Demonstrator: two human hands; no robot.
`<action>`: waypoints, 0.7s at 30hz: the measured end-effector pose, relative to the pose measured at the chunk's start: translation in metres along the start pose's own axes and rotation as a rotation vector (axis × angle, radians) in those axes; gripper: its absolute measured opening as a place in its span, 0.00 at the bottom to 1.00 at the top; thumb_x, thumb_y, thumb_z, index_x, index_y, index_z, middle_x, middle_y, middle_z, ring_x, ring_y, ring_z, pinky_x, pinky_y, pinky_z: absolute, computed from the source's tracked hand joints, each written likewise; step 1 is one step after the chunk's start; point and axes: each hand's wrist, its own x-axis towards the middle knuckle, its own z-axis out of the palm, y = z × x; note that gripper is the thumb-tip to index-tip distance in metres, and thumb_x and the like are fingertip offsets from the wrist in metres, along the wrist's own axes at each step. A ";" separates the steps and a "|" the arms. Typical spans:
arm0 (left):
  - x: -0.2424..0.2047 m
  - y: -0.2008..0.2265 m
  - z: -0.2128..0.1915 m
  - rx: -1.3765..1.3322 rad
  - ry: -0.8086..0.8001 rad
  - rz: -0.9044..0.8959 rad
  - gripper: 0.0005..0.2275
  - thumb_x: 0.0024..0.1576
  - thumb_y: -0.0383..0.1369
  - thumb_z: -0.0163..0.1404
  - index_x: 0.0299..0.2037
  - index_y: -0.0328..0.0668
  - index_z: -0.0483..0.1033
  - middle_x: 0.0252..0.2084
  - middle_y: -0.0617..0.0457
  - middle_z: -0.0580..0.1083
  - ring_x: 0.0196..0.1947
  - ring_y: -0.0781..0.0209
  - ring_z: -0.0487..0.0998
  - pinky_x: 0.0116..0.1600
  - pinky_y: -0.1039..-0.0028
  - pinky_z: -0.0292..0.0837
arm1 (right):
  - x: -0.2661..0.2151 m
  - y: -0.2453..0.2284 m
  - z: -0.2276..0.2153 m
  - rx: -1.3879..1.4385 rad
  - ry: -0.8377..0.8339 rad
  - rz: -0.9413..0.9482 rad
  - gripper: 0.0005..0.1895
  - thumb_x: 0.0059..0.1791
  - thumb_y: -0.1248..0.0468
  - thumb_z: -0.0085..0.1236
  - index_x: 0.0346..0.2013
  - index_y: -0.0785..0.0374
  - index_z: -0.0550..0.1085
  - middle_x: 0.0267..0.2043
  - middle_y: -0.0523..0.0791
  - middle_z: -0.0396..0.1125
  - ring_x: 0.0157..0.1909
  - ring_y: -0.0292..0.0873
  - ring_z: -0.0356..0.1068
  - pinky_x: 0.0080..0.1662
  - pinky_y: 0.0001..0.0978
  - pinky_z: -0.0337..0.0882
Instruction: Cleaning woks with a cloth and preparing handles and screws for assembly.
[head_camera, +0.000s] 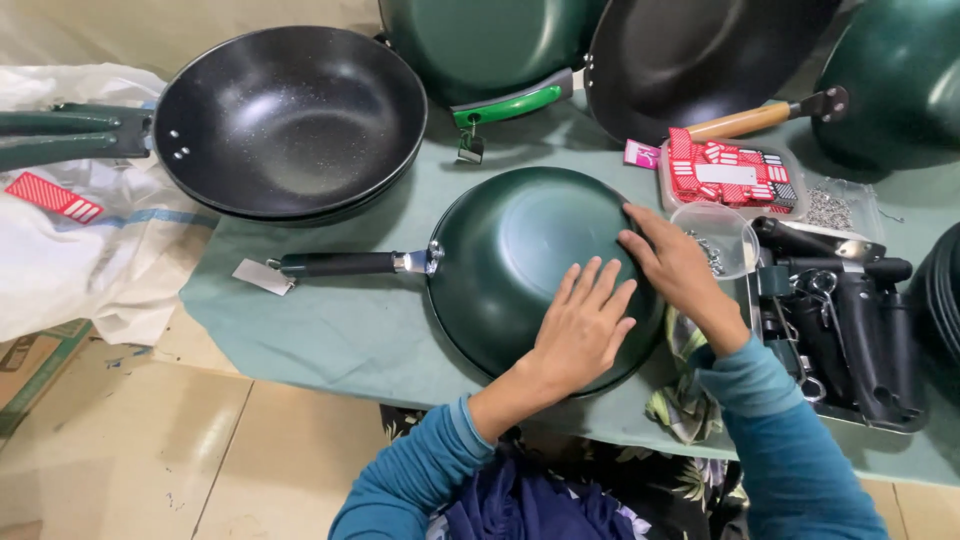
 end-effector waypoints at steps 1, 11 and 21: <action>-0.001 -0.008 -0.002 0.004 0.002 -0.007 0.21 0.63 0.39 0.46 0.63 0.35 0.68 0.66 0.33 0.65 0.69 0.32 0.64 0.73 0.44 0.52 | 0.013 0.000 0.003 0.001 -0.006 -0.006 0.23 0.59 0.48 0.47 0.67 0.47 0.69 0.65 0.50 0.67 0.66 0.55 0.65 0.65 0.54 0.62; -0.004 -0.083 -0.033 0.112 0.177 -0.189 0.18 0.63 0.43 0.49 0.58 0.44 0.76 0.64 0.43 0.71 0.69 0.43 0.67 0.72 0.50 0.54 | 0.116 -0.023 0.038 -0.032 -0.240 0.082 0.33 0.60 0.35 0.30 0.68 0.48 0.69 0.61 0.55 0.69 0.65 0.64 0.64 0.65 0.57 0.60; -0.049 -0.100 -0.065 -0.260 0.288 -0.597 0.18 0.70 0.42 0.37 0.69 0.57 0.68 0.74 0.41 0.58 0.74 0.37 0.54 0.74 0.52 0.46 | 0.150 -0.031 0.030 0.056 -0.427 0.262 0.43 0.55 0.27 0.30 0.66 0.53 0.70 0.68 0.61 0.62 0.73 0.64 0.54 0.73 0.56 0.50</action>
